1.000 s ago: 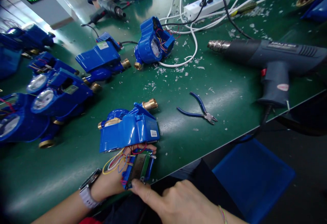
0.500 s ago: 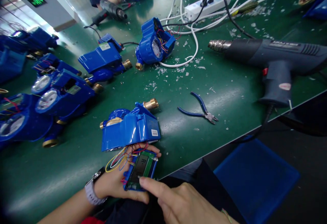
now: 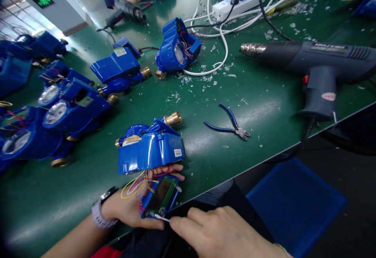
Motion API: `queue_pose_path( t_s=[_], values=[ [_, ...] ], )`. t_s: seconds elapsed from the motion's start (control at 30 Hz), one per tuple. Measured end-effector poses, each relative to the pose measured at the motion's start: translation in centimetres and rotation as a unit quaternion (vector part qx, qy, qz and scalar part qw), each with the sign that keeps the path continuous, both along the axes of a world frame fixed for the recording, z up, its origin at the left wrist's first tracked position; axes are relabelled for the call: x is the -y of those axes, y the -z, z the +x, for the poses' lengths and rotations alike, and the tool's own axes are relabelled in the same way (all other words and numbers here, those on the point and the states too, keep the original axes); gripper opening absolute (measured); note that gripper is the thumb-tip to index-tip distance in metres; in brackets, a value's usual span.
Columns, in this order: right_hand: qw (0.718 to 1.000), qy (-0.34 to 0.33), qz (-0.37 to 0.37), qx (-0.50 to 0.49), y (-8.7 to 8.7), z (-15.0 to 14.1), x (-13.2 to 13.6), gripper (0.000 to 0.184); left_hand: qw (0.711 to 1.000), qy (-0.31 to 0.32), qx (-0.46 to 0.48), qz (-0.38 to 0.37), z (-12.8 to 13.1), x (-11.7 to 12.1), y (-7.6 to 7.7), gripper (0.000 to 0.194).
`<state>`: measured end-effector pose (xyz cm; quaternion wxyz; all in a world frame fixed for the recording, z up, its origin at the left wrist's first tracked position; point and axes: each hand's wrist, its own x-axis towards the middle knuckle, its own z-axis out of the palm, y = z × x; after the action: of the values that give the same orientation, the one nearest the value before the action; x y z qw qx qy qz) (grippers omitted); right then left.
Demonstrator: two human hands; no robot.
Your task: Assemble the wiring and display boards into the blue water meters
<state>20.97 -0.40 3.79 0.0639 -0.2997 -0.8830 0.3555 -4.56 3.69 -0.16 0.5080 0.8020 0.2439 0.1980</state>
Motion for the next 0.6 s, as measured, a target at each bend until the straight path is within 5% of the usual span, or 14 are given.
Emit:
queue_pose_path(
  t_s=[0.13,0.37,0.6],
  values=[
    [1.0,0.004,0.001,0.013,0.0,-0.8,0.1,0.049,1.0,-0.002,-0.021,-0.005,0.0,-0.1,0.0,0.081],
    [0.991,0.012,0.131,0.012,-0.1,-2.3,0.1,0.083,0.999,-0.031,-0.021,0.023,0.0,0.2,0.2,0.095],
    [0.999,-0.044,0.008,0.003,0.3,-2.5,-0.6,0.076,0.998,-0.046,0.03,0.006,-0.1,0.5,1.0,0.093]
  ],
)
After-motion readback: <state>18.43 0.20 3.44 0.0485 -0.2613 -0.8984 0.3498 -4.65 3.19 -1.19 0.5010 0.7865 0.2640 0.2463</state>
